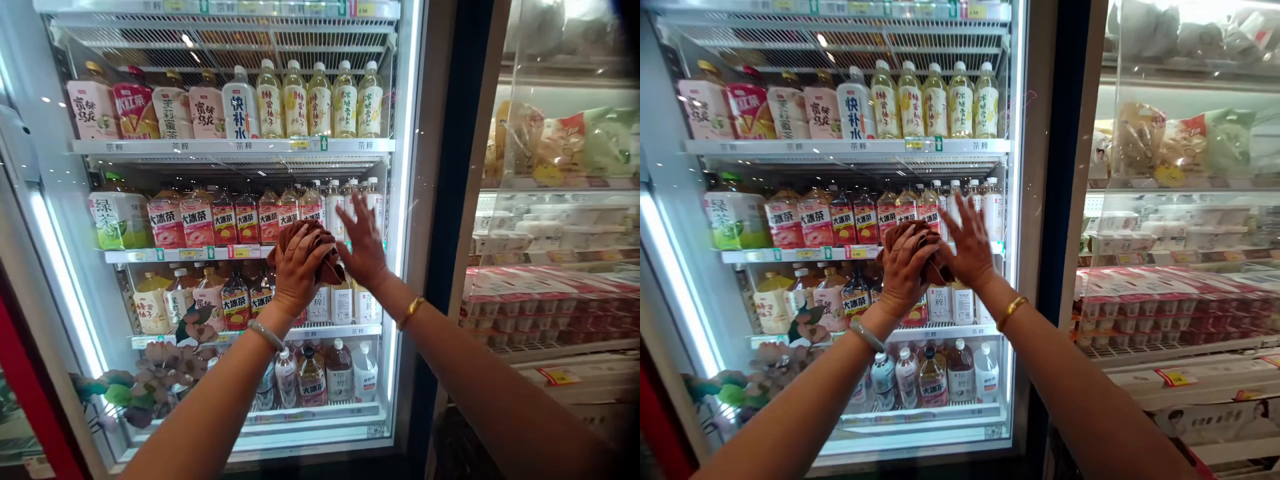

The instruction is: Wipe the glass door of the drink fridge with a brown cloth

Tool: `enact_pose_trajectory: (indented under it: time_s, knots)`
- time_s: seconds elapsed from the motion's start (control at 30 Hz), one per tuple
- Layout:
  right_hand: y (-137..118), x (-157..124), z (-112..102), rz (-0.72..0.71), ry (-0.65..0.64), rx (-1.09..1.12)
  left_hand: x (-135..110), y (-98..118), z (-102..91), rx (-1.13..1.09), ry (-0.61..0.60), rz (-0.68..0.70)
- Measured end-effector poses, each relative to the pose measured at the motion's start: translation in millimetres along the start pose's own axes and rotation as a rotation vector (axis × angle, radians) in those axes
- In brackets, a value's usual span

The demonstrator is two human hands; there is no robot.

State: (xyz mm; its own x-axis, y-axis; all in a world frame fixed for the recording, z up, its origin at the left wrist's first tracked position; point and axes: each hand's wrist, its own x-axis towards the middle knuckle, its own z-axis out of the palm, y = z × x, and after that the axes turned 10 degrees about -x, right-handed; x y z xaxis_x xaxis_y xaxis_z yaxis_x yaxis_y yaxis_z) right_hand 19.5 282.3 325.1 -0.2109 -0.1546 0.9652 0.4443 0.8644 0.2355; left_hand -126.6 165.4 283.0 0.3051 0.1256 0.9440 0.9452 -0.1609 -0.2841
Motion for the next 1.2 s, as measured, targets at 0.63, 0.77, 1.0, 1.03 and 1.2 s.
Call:
enact_pose_trajectory:
  time_s: [0.63, 0.77, 1.0, 1.03, 1.2]
  knots:
    - [-112.5, -9.6, 43.0, -0.186, -0.071, -0.039, -93.1, 4.2, -48.7, -0.283, 0.036, -0.474]
    - [-113.2, -49.7, 46.9, -0.325, 0.057, 0.012, -104.5, -14.9, -43.7, -0.222, 0.034, -0.435]
    - [-110.2, -43.3, 40.2, -0.042, 0.125, -0.062, -106.3, -23.0, -43.9, -0.196, -0.065, -0.397]
    - [-119.9, -36.0, 44.3, 0.002, 0.135, -0.057, -107.2, -23.3, -43.0, -0.219, -0.042, -0.403]
    - [-150.9, -50.9, 56.4, -0.073, 0.037, -0.017, -110.5, -24.9, -42.4, -0.289, 0.077, -0.461]
